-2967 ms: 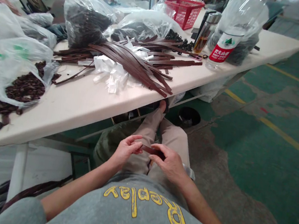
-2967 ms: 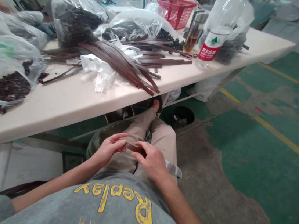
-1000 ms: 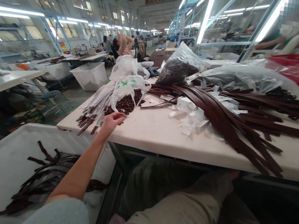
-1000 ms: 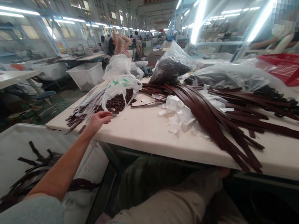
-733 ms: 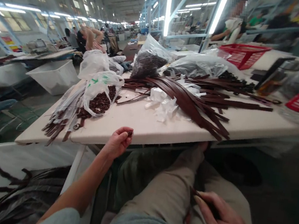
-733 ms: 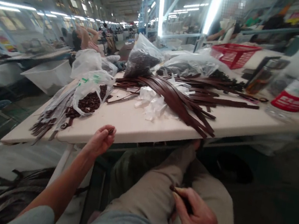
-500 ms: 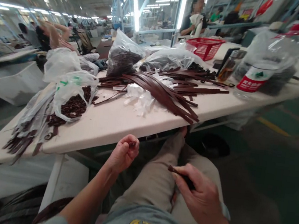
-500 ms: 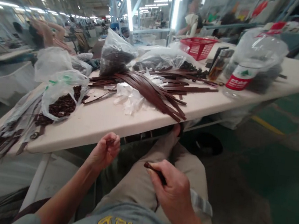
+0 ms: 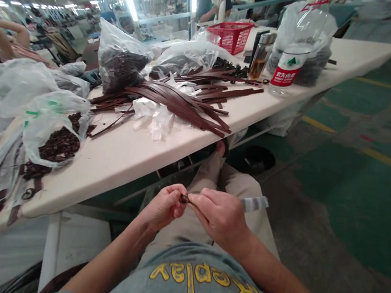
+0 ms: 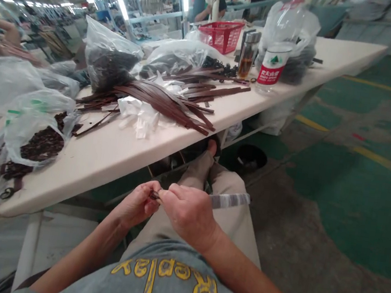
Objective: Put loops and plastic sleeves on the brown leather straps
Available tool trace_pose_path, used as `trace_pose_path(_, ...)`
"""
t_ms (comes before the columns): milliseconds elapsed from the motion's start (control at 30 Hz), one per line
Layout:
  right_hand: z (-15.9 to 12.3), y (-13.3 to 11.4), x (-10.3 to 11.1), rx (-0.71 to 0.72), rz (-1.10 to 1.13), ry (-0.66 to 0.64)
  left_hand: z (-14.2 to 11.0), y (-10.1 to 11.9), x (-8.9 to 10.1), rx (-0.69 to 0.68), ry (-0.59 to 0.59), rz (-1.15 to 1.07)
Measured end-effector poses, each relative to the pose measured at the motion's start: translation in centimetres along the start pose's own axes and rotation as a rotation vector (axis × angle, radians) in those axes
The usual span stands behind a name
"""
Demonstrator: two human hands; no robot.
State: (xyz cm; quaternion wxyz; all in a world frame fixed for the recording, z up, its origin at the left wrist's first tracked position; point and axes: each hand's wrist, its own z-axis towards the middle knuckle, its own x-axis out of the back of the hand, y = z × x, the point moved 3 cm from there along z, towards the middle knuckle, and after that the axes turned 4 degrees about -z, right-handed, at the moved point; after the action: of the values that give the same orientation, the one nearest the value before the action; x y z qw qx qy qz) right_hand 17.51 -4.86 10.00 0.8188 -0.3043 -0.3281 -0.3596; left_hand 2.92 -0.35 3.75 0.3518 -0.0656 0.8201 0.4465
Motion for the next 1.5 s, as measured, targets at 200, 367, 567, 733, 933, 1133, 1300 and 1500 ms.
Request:
trace_pose_path(200, -1.5, 0.6, -0.2, 0.0, 0.047, -0.091, 0.5, -0.1, 0.1, 0.072, 0.007, 0.25)
trace_pose_path(367, -2.8, 1.4, -1.4, -0.179, 0.317, -0.13, 0.8, -0.9, 0.5, 0.085, 0.02, 0.275)
trace_pose_path(567, -3.5, 2.3, -2.2, -0.401, 0.548, -0.041, -0.4, -1.3, 0.1, -0.111, -0.002, 0.265)
trace_pose_path(733, -3.4, 2.0, -2.3, -0.421, 0.643, -0.052, -1.1, -0.3, -0.2, -0.319, -0.006, 0.455)
trace_pose_path(933, -3.9, 1.8, -3.2, -0.581, 0.929, -0.103, -1.0, -0.2, -0.2, -0.396, -0.03, 0.447)
trace_pose_path(1133, -4.2, 2.0, -3.3, -0.556, 0.944, -0.223, -1.1, -0.8, 0.5, -0.403, 0.036, 0.415)
trace_pose_path(1300, -4.2, 2.4, -2.6, -0.419, 0.746, -0.254, -1.1, -0.8, 1.5, -0.423, 0.024, 0.438)
trace_pose_path(1500, -4.1, 2.3, -1.7, -0.296, 0.525, -0.234, -1.2, -0.4, 1.9, -0.474, 0.003, 0.482)
